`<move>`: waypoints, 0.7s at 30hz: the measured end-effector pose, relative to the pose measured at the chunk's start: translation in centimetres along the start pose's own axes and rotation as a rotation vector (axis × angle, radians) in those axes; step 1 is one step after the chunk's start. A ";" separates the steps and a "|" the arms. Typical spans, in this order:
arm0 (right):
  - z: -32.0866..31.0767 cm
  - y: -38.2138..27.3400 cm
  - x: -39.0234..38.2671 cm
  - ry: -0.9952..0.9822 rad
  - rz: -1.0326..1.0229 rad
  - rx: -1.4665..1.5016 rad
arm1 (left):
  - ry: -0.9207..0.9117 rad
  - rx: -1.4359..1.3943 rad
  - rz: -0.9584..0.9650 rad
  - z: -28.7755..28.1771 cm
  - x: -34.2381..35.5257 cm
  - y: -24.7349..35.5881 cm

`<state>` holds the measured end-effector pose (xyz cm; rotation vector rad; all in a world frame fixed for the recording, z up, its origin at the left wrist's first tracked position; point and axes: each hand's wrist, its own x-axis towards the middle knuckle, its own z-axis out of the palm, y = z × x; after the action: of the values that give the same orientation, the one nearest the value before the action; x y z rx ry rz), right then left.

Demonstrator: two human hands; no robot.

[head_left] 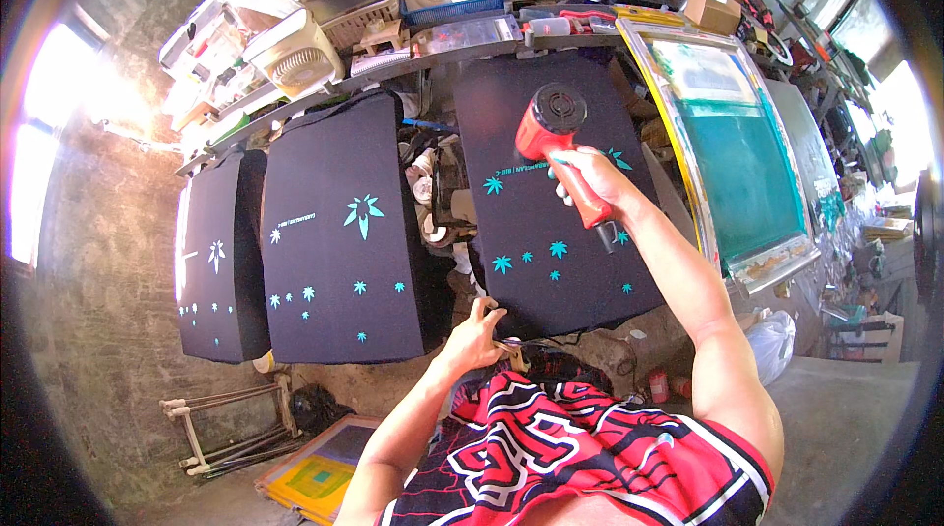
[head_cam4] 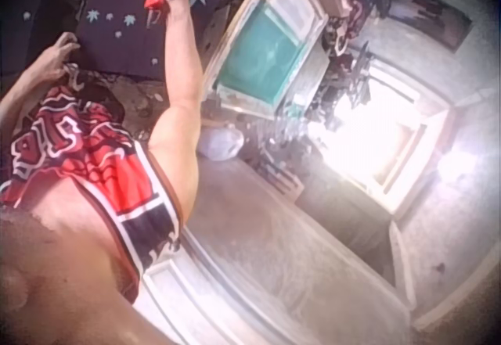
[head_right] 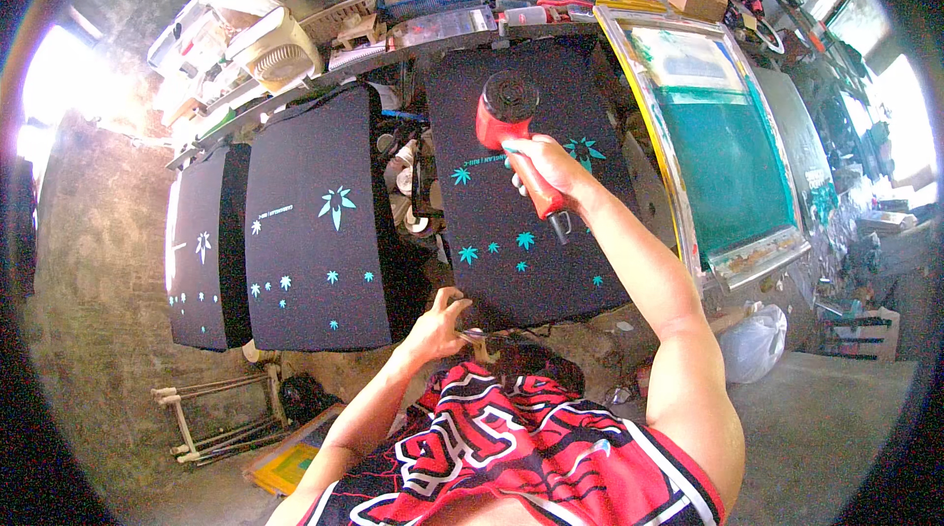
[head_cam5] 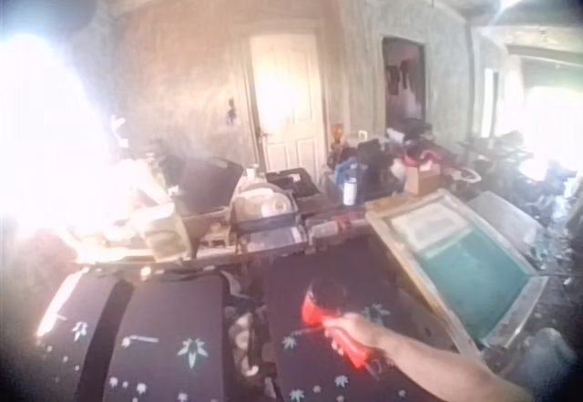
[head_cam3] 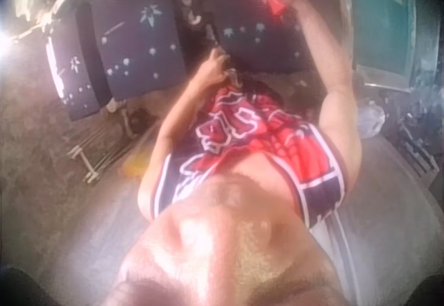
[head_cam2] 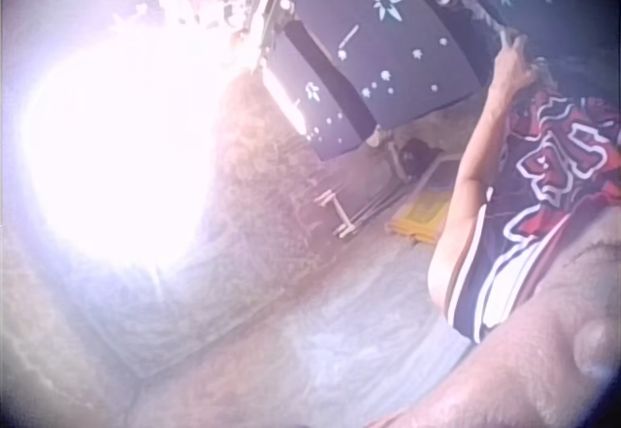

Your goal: The person uses a heat gun to dry green ink on black t-shirts with palm tree designs, then uses a squeegee to apply more green ink through a screen printing frame onto the shirts.

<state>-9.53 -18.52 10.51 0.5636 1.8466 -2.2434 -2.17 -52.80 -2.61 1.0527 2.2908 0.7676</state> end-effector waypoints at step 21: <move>-1.3 1.0 -0.9 0.146 -0.016 0.066 | -0.023 -0.023 -0.032 0.2 0.1 0.2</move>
<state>-8.13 -17.60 9.77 0.7453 1.8544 -2.3382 -1.97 -52.53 -2.67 1.0072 2.2681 0.7634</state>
